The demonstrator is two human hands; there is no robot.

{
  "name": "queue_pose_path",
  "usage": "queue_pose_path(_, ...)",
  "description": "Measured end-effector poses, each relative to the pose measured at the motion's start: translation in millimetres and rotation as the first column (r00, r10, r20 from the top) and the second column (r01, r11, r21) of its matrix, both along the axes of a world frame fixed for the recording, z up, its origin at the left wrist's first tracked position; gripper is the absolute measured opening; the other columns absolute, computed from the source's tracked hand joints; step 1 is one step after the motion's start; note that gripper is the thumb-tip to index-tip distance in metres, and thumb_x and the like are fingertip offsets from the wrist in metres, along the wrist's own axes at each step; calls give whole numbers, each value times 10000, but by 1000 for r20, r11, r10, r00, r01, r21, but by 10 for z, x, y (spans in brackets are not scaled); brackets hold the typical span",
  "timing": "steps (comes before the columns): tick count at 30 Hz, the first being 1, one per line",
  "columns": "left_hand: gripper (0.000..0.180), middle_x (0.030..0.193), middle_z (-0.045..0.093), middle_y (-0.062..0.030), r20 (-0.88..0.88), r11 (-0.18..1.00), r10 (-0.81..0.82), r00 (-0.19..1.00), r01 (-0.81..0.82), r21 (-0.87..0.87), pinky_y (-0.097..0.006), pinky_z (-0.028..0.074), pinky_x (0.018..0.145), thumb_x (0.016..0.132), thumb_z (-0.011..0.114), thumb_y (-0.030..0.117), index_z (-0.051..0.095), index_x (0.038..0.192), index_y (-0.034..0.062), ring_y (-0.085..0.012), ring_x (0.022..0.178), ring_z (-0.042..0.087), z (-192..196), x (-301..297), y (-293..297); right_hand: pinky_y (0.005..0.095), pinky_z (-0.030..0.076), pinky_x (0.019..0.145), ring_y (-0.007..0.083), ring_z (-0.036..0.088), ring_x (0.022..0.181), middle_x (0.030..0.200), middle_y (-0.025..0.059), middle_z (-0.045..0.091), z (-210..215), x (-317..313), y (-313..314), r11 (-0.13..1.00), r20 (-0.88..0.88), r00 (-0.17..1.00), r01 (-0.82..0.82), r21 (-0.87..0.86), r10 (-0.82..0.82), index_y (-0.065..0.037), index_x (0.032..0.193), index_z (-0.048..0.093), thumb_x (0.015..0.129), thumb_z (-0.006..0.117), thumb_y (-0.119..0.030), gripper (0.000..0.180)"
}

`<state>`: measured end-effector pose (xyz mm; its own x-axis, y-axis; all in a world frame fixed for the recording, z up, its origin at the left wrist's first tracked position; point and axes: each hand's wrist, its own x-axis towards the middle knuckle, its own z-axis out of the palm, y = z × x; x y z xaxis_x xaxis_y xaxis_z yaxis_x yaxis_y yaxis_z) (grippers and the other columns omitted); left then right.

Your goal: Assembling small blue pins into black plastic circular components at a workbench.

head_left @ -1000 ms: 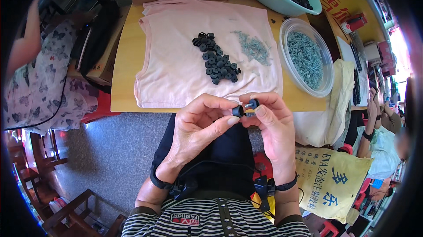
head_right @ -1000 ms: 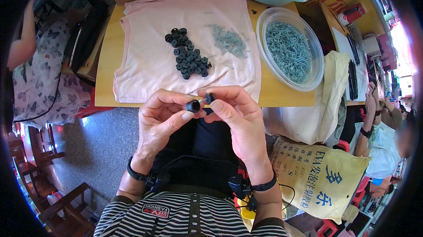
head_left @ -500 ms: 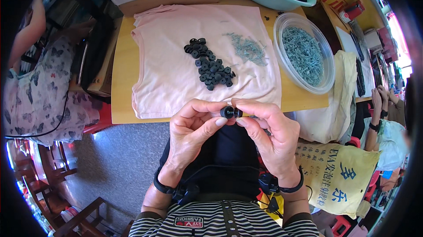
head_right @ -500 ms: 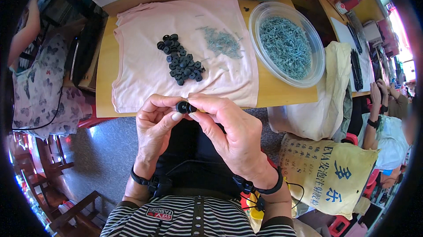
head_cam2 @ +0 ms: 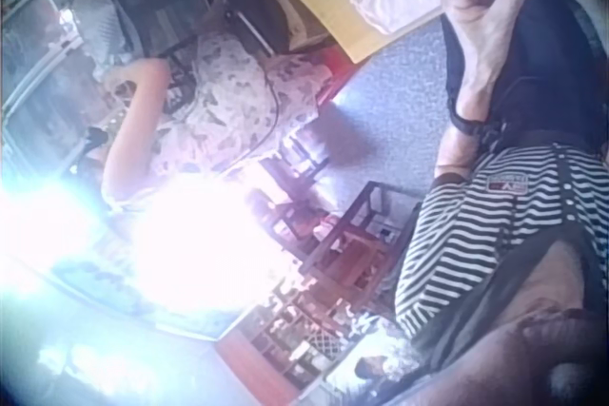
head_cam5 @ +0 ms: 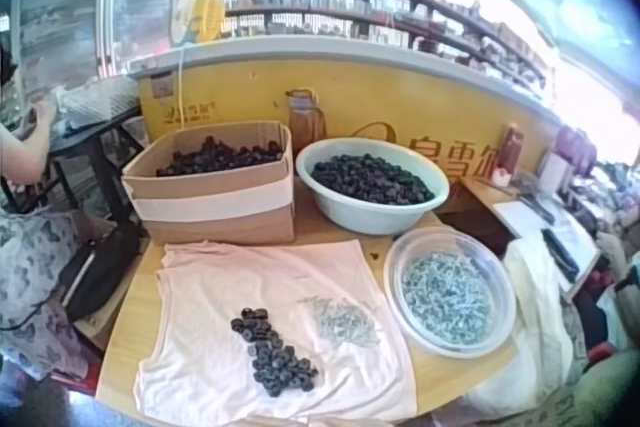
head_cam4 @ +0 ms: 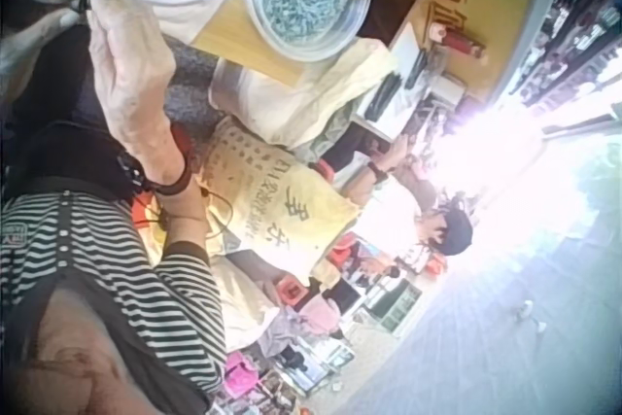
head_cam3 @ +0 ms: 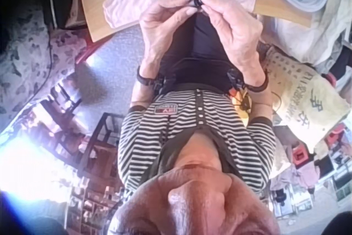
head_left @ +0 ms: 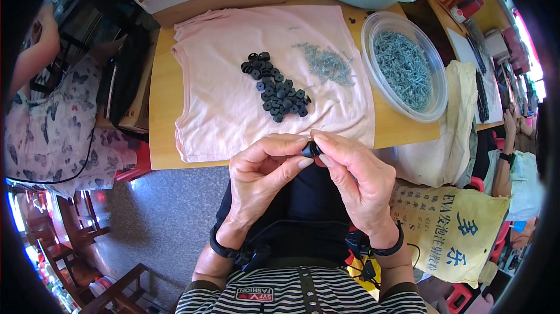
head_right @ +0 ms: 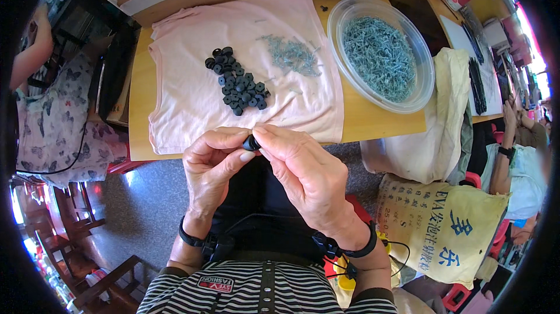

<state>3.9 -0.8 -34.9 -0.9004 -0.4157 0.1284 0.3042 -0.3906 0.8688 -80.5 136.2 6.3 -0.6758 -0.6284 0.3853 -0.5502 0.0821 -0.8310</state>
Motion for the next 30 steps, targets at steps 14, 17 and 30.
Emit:
queue_pose_path(14, 222, 1078, 617, -151, 14, 999, 25, 1000, -24, -33, -308, 474, 907, 791, 643, -102, 625, 1005, -44, -194, 1022, 587, 17, -16, 36, 262, 539, 708, 161, 646, 833, 967, 126, 645, -41, -80, 1, 996, 332, 941, -28, -90, 57, 17, 1034, 628, 855, 576, 36, 187)
queue_pose_path(17, 204, 1066, 621, -146, 31, 1000, 25, 999, -25, -2, -305, 476, 905, 792, 649, -94, 627, 987, -40, -189, 1013, 591, 83, -18, 43, 261, 546, 690, 169, 646, 838, 981, 128, 639, -53, -79, -5, 997, 129, 990, -47, -66, 56, 12, 1069, 614, 826, 614, 38, 245)
queue_pose_path(30, 191, 997, 650, -115, 119, 971, 29, 993, -56, 233, -285, 518, 853, 763, 675, -100, 652, 936, -22, -154, 929, 619, 83, 30, 144, 299, 520, 715, 245, 634, 830, 973, 132, 640, -111, -6, -53, 999, -197, 979, 46, -6, -47, -1, 1051, 609, 674, 694, 96, 398)
